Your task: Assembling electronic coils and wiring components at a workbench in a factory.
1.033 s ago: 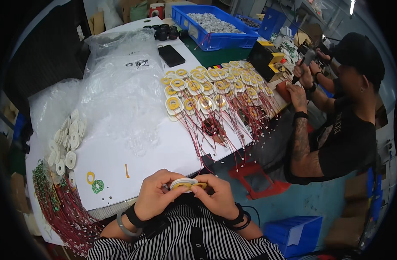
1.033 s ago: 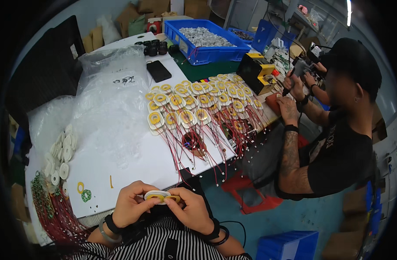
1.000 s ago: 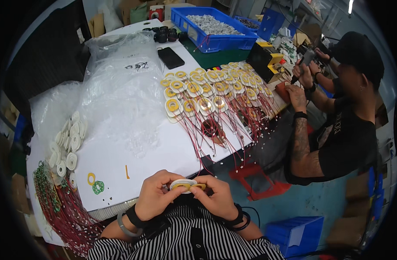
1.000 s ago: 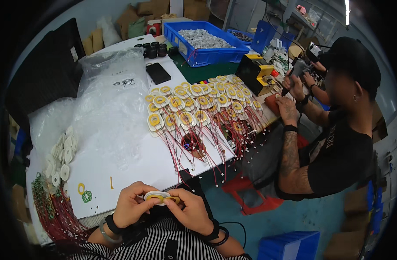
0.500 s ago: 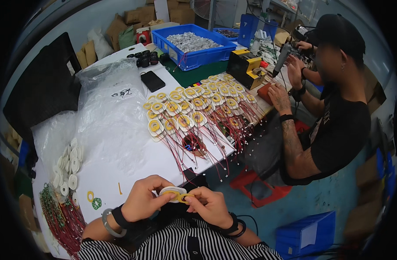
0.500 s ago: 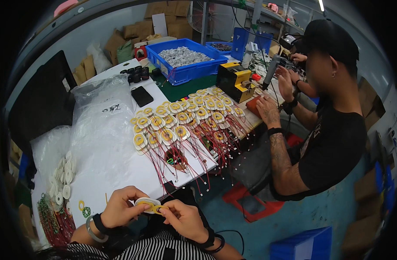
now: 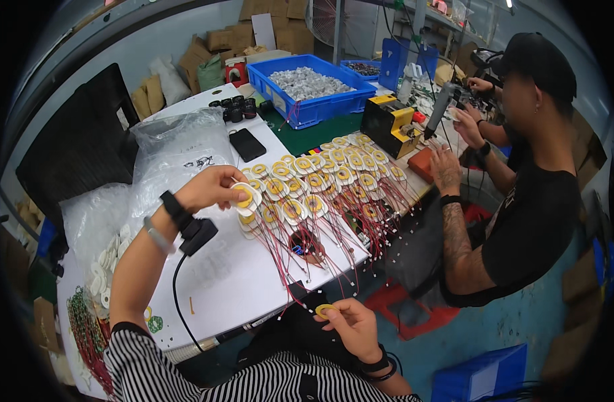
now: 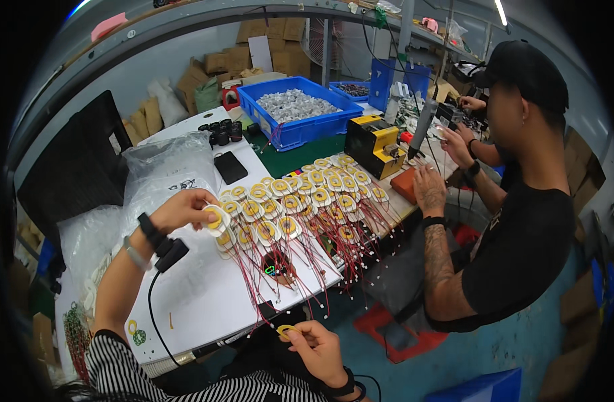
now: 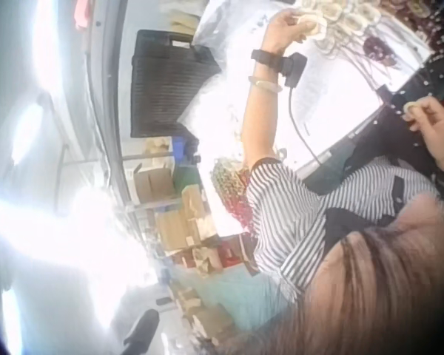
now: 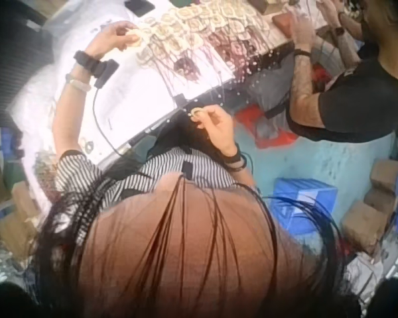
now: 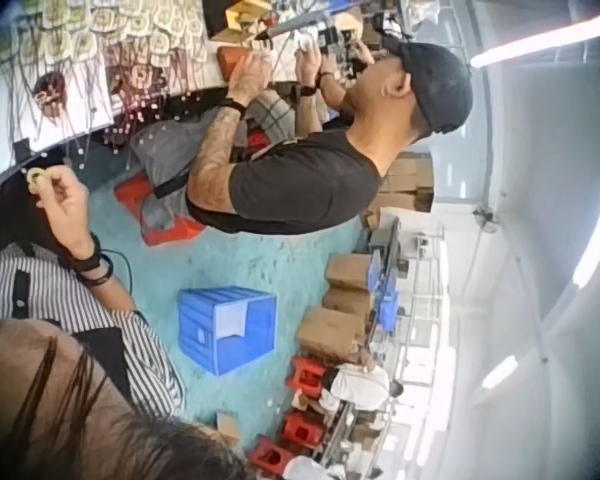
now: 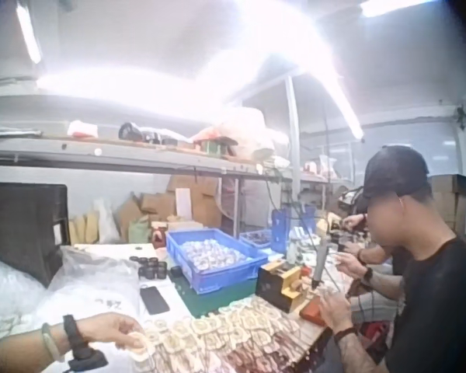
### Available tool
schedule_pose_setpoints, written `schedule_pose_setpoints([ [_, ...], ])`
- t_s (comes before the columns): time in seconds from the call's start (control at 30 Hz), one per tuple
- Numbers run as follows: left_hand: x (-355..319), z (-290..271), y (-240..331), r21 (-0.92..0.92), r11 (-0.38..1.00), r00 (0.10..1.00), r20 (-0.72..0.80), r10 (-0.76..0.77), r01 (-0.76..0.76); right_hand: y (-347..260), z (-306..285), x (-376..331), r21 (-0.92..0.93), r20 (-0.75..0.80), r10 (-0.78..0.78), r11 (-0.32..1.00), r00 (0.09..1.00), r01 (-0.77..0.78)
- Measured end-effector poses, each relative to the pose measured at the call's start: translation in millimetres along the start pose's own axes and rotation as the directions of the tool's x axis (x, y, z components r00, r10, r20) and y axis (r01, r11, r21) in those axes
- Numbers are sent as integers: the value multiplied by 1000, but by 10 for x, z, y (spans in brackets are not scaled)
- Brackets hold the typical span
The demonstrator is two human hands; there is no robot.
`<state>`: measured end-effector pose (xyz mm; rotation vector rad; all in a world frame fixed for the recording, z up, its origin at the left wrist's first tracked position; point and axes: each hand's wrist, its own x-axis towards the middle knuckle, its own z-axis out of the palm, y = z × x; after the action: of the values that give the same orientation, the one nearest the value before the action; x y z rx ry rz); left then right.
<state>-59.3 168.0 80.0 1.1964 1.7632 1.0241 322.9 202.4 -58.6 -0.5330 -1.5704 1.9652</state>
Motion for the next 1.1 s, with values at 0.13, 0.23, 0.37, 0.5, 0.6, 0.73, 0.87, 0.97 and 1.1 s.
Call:
schedule_pose_setpoints([
  [0.13,559,-73,-402,108,993,997,60,-56,49,6,-71,24,-48,-77,-33,998,996,29],
  [0.23,794,-29,-624,131,991,993,109,-34,20,-38,-61,50,-44,-105,-20,999,994,15],
  [0.37,787,142,-468,315,948,999,-12,-39,41,-55,-87,71,-159,-72,-72,986,995,60],
  [0.5,717,147,-623,558,801,947,-76,311,-218,-45,-44,117,-189,-30,-94,978,995,87],
  [0.6,546,73,-587,552,812,932,-163,325,-187,-17,-8,147,-187,9,-68,980,998,68],
  [0.73,-259,-145,-246,347,938,956,-276,95,7,-41,52,112,-142,66,37,990,997,-27],
  [0.87,-1216,-320,-9,332,935,940,-342,-6,127,-55,77,121,-269,126,93,962,988,-57],
  [0.97,-2048,-468,-57,440,862,899,-435,-43,254,-54,166,100,-238,112,88,969,990,-60],
  [1.1,-3038,-516,-412,283,808,729,-640,-241,516,-49,347,133,-204,133,92,977,987,-64],
])
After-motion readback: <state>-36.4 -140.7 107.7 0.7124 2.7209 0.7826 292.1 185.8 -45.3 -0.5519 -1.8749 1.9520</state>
